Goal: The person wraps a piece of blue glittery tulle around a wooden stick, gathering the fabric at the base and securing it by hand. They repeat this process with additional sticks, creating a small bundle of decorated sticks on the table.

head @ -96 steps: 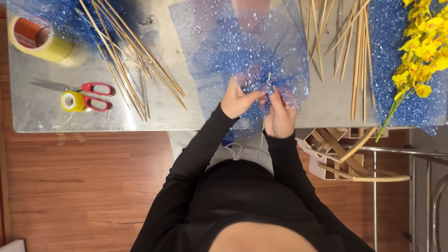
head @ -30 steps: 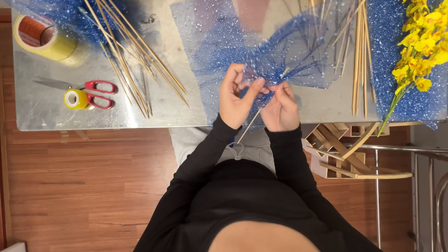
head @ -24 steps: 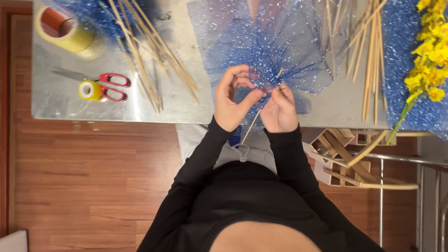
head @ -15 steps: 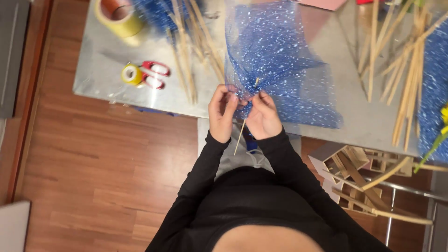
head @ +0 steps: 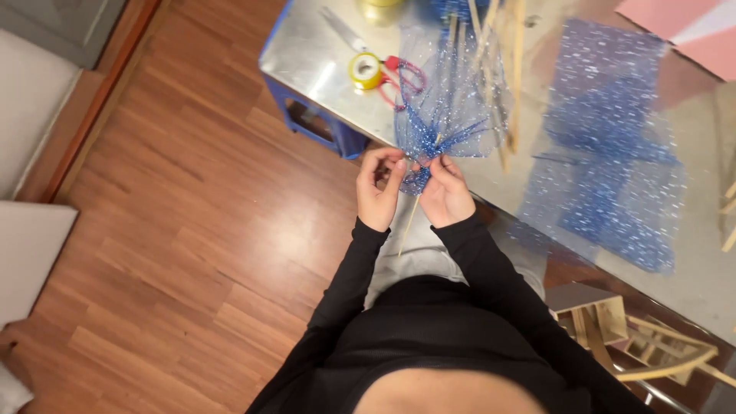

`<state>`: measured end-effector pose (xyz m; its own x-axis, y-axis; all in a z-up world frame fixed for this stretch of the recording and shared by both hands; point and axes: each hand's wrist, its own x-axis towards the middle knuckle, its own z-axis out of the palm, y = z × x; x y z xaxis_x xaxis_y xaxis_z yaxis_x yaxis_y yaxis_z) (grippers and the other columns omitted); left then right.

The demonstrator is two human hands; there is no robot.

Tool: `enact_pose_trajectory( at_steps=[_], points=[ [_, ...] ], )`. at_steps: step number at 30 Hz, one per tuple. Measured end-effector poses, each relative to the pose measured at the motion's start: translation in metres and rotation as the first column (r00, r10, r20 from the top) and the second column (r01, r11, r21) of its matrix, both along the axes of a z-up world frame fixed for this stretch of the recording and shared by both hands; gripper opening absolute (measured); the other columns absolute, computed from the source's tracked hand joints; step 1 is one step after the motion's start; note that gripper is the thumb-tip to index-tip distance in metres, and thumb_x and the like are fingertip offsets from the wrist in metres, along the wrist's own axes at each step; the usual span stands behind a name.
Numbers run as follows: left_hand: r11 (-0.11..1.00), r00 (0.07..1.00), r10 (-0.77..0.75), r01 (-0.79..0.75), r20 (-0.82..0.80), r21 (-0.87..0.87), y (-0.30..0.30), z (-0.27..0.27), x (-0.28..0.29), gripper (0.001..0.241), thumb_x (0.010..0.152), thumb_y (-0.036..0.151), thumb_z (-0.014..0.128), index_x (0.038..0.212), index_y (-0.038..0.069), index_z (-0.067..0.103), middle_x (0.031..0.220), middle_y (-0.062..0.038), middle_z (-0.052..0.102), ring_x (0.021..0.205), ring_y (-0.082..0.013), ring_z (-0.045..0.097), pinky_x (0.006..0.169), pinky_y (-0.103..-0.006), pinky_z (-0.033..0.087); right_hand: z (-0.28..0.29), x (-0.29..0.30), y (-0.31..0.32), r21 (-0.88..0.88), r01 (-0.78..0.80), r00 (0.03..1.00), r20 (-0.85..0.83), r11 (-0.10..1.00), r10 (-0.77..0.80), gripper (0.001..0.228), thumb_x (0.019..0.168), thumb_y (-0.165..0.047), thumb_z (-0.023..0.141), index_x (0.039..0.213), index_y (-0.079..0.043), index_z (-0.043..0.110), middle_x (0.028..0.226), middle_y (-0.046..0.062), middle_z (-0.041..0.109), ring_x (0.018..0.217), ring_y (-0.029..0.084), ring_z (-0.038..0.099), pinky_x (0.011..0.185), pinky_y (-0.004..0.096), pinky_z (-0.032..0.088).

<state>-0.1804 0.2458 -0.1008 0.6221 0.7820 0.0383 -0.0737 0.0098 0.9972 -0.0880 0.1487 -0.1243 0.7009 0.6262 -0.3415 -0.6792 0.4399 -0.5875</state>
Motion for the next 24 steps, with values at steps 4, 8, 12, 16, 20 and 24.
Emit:
enact_pose_trajectory(
  at_steps=[4,8,12,16,20,24],
  points=[
    [0.954,0.975,0.22,-0.206,0.043,-0.218,0.036,-0.057,-0.006,0.038,0.095,0.019,0.077,0.127,0.018,0.055,0.119,0.004,0.056,0.099,-0.0038,0.056,0.082,-0.0181,0.045,-0.005,-0.02,0.038,-0.029,-0.017,1.0,0.003,0.999,0.017,0.014,0.101,-0.018,0.067,0.093,-0.01,0.059,0.092,0.005,0.062,0.103,0.023,0.066,0.095,0.035,0.053],
    [0.778,0.929,0.349,-0.213,0.126,-0.591,0.059,-0.092,0.005,0.056,0.097,0.024,0.077,0.138,0.011,0.042,0.128,-0.002,0.045,0.115,-0.0124,0.053,0.098,-0.0271,0.047,-0.016,-0.027,0.077,-0.044,-0.034,0.999,0.035,0.998,0.036,0.014,0.101,-0.018,0.068,0.096,-0.008,0.059,0.091,0.006,0.063,0.097,0.021,0.068,0.092,0.031,0.055],
    [0.671,0.907,0.386,-0.153,0.166,-0.726,0.081,-0.111,0.02,0.045,0.098,0.033,0.075,0.13,0.013,0.05,0.115,0.0,0.052,0.1,-0.0155,0.062,0.077,-0.0237,0.053,-0.052,-0.017,0.102,-0.043,-0.067,0.995,0.073,0.997,0.07,0.01,0.103,-0.017,0.064,0.1,-0.01,0.057,0.094,0.003,0.061,0.099,0.02,0.067,0.093,0.03,0.055],
    [0.665,0.909,0.369,-0.11,0.196,-0.739,0.101,-0.149,0.034,0.016,0.1,0.028,0.072,0.102,0.016,0.062,0.085,-0.002,0.06,0.074,-0.0167,0.071,0.055,-0.021,0.055,-0.046,-0.012,0.113,-0.077,-0.075,0.994,0.072,0.994,0.08,0.012,0.104,-0.018,0.065,0.1,-0.01,0.057,0.094,0.005,0.061,0.1,0.02,0.066,0.094,0.031,0.054],
    [0.735,0.861,0.474,-0.272,0.184,-0.621,0.096,-0.098,0.028,0.023,0.096,0.02,0.077,0.09,0.01,0.058,0.095,-0.008,0.066,0.083,-0.0187,0.07,0.069,-0.0289,0.055,-0.045,0.0,0.118,-0.084,-0.08,0.994,0.068,0.993,0.086,0.015,0.104,-0.02,0.065,0.1,-0.007,0.058,0.095,0.006,0.062,0.103,0.023,0.067,0.093,0.034,0.056],
    [0.821,0.844,0.485,-0.35,0.227,-0.451,0.088,-0.097,0.027,0.023,0.098,0.013,0.074,0.086,0.01,0.055,0.105,-0.01,0.072,0.095,-0.0117,0.071,0.092,-0.0267,0.054,-0.039,0.014,0.123,-0.099,-0.005,0.996,0.093,0.995,0.014,0.012,0.102,-0.017,0.067,0.103,-0.009,0.058,0.092,0.007,0.063,0.097,0.024,0.07,0.09,0.033,0.058]
  ],
)
